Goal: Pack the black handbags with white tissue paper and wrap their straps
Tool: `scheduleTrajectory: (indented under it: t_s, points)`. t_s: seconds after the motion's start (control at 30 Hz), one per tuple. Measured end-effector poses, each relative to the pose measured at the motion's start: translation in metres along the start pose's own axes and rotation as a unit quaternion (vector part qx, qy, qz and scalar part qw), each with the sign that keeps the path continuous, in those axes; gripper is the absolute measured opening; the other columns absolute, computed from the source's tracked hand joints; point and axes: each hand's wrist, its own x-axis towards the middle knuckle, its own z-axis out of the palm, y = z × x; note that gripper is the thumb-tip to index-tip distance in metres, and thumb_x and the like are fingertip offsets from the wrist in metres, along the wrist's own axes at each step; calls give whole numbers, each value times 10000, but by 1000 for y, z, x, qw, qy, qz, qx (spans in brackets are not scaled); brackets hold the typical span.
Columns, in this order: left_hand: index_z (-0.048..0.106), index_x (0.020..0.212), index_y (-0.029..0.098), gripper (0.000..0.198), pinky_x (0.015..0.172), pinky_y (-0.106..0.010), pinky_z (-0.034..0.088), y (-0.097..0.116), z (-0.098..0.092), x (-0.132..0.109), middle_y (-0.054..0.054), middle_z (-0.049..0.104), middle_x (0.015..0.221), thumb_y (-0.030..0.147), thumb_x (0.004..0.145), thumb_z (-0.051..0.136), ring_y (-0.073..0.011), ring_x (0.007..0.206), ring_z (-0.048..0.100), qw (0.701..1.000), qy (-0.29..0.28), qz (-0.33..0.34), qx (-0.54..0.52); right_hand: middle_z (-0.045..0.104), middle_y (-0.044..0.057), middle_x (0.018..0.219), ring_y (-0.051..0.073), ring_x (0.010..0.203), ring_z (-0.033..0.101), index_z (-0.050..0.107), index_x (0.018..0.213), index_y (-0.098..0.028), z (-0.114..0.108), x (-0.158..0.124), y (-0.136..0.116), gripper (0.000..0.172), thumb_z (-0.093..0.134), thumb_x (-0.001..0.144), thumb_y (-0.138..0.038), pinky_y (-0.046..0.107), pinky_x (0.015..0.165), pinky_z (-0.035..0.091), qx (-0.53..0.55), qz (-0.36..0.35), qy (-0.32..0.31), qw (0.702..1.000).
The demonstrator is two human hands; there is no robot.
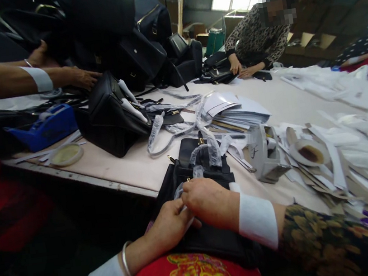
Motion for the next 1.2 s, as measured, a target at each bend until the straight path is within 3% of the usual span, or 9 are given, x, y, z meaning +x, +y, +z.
scheduleTrajectory:
  t_s: [0.23, 0.4, 0.5, 0.7, 0.83, 1.0, 1.1, 1.17, 1.2]
  points:
    - [710, 724, 142, 420, 579, -265, 419, -8, 3, 4, -65, 731, 702, 458, 922, 517, -197, 660, 662, 998, 29, 35, -53, 614, 87, 898, 215, 824, 568, 685, 820, -148, 31, -22, -12, 112, 630, 842, -52, 336, 735, 485, 144, 76, 156, 974]
    - [700, 795, 125, 302, 568, -236, 418, -8, 3, 5, -43, 691, 724, 405, 855, 606, -165, 643, 611, 990, 6, 27, -141, 613, 150, 1112, 265, 940, 534, 638, 1200, -128, 60, -33, -19, 323, 549, 904, -35, 415, 817, 485, 84, 54, 316, 944]
    - [703, 815, 116, 297, 528, -222, 365, -10, 2, 4, -24, 641, 696, 400, 830, 621, -136, 606, 533, 987, 3, 16, -157, 590, 175, 1179, 278, 991, 518, 588, 1284, -110, 75, -33, -20, 389, 487, 922, -8, 430, 847, 496, 70, 39, 380, 921]
    - [713, 840, 111, 385, 525, -228, 372, -8, 0, 4, -36, 652, 710, 488, 819, 640, -144, 608, 526, 990, 21, -6, -138, 608, 158, 1097, 254, 941, 514, 622, 1189, -104, 75, -27, -22, 288, 469, 955, -35, 385, 826, 519, 105, 37, 434, 894]
    - [736, 898, 122, 449, 706, -281, 508, -6, -1, 7, -72, 728, 837, 553, 779, 701, -230, 798, 650, 992, 18, -9, -122, 630, 146, 1052, 252, 921, 520, 635, 1119, -107, 73, -28, -27, 224, 490, 951, -76, 387, 845, 512, 103, 59, 414, 903]
    - [754, 912, 144, 587, 855, -359, 553, -7, -7, 17, -99, 768, 937, 679, 670, 754, -320, 942, 697, 996, 9, -14, -83, 649, 128, 1136, 244, 985, 563, 640, 1132, -136, 72, -36, -24, 223, 595, 921, -194, 376, 904, 511, 100, 73, 395, 910]
    - [749, 1027, 155, 685, 859, -353, 560, -9, -9, 17, -114, 777, 994, 732, 656, 741, -336, 993, 718, 994, 0, -49, -95, 654, 120, 1217, 243, 1064, 595, 666, 1148, -166, 61, -64, 3, 248, 629, 919, -254, 375, 950, 505, 137, 84, 468, 869]
    - [729, 1102, 151, 764, 829, -345, 562, -12, -10, 16, -132, 782, 977, 772, 657, 712, -346, 1020, 721, 993, -1, -75, -89, 673, 125, 1197, 244, 1116, 602, 691, 1144, -176, 51, -94, 38, 247, 622, 919, -252, 383, 995, 485, 182, 159, 554, 796]
    - [723, 1117, 145, 797, 813, -343, 563, -13, -10, 15, -141, 784, 964, 790, 649, 703, -351, 1026, 722, 993, 2, -81, -81, 685, 125, 1174, 253, 1142, 597, 715, 1084, -182, 47, -110, 60, 213, 626, 908, -262, 393, 1023, 465, 215, 232, 595, 739]
